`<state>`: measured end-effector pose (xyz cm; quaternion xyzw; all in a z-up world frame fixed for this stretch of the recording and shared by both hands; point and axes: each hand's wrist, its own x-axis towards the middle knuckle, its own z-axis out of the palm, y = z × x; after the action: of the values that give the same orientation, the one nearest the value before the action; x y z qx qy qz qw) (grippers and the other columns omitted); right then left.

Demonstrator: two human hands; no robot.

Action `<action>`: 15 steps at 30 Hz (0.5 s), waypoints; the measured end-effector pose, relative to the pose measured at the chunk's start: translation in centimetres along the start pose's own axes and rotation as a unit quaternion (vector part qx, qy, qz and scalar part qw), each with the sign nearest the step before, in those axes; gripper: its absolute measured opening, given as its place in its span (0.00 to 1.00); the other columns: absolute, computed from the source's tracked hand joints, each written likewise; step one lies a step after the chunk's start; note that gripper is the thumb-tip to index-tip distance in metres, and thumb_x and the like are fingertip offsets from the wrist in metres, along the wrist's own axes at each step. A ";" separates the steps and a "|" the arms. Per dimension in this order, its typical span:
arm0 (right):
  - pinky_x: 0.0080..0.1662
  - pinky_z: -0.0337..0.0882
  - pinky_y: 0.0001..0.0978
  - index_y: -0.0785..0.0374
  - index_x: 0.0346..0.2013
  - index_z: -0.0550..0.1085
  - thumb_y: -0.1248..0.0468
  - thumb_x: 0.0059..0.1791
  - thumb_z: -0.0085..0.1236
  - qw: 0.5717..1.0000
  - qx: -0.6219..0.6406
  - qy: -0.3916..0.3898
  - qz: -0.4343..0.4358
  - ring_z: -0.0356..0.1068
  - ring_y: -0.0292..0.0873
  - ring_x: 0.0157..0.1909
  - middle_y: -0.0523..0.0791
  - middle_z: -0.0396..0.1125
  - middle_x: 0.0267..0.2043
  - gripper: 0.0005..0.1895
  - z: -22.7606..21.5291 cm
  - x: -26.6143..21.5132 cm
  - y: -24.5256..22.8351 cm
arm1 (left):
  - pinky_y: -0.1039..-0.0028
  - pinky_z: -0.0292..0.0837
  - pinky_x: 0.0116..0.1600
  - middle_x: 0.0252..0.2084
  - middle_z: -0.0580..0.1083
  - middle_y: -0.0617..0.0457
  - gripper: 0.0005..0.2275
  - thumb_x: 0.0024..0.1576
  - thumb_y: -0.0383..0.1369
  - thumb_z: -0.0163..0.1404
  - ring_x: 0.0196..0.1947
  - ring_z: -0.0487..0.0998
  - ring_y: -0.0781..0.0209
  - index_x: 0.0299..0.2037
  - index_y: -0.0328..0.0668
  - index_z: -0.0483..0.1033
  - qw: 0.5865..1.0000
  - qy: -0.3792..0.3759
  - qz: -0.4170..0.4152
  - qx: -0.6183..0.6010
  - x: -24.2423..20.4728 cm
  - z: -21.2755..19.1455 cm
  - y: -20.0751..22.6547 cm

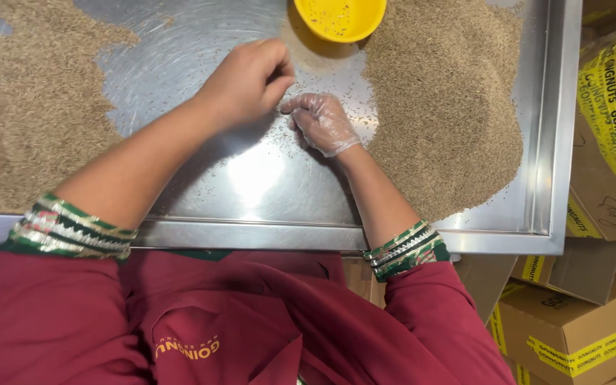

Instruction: Sorting and cleaning seeds on a metal table by spreading them out and removing impurities

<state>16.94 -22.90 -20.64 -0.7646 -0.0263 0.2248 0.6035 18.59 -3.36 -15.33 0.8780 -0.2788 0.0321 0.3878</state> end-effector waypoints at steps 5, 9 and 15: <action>0.16 0.59 0.30 0.65 0.21 0.73 0.71 0.46 0.46 1.000 -0.001 -0.015 -0.009 0.61 0.40 0.12 0.48 0.66 0.14 0.11 -0.5 -0.7 -1.5 | 0.64 0.67 0.39 0.35 0.75 0.50 0.05 0.57 0.25 0.57 0.35 0.74 0.55 0.34 0.43 0.74 1.000 -0.003 0.001 -0.015 4.1 1.9 2.3; 0.17 0.65 0.28 0.63 0.35 0.78 0.71 0.46 0.44 0.997 -0.019 -0.024 -0.072 0.65 0.38 0.14 0.45 0.68 0.19 0.12 -0.4 0.1 0.2 | 0.60 0.65 0.38 0.31 0.75 0.49 0.05 0.54 0.21 0.50 0.32 0.74 0.52 0.32 0.42 0.71 0.995 0.058 0.081 0.017 9.5 4.3 -0.8; 0.17 0.61 0.25 0.67 0.39 0.78 0.72 0.48 0.41 0.999 0.046 -0.003 0.019 0.63 0.37 0.15 0.45 0.68 0.22 0.16 -0.1 0.4 0.5 | 0.57 0.65 0.29 0.37 0.75 0.48 0.12 0.69 0.43 0.44 0.29 0.73 0.50 0.51 0.49 0.76 0.973 -0.024 -0.190 0.132 15.9 6.8 -9.4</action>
<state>17.20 -22.99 -21.24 -0.7355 -0.0033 0.2390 0.6339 35.71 -10.41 -22.00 0.9588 -0.1099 -0.0265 0.2607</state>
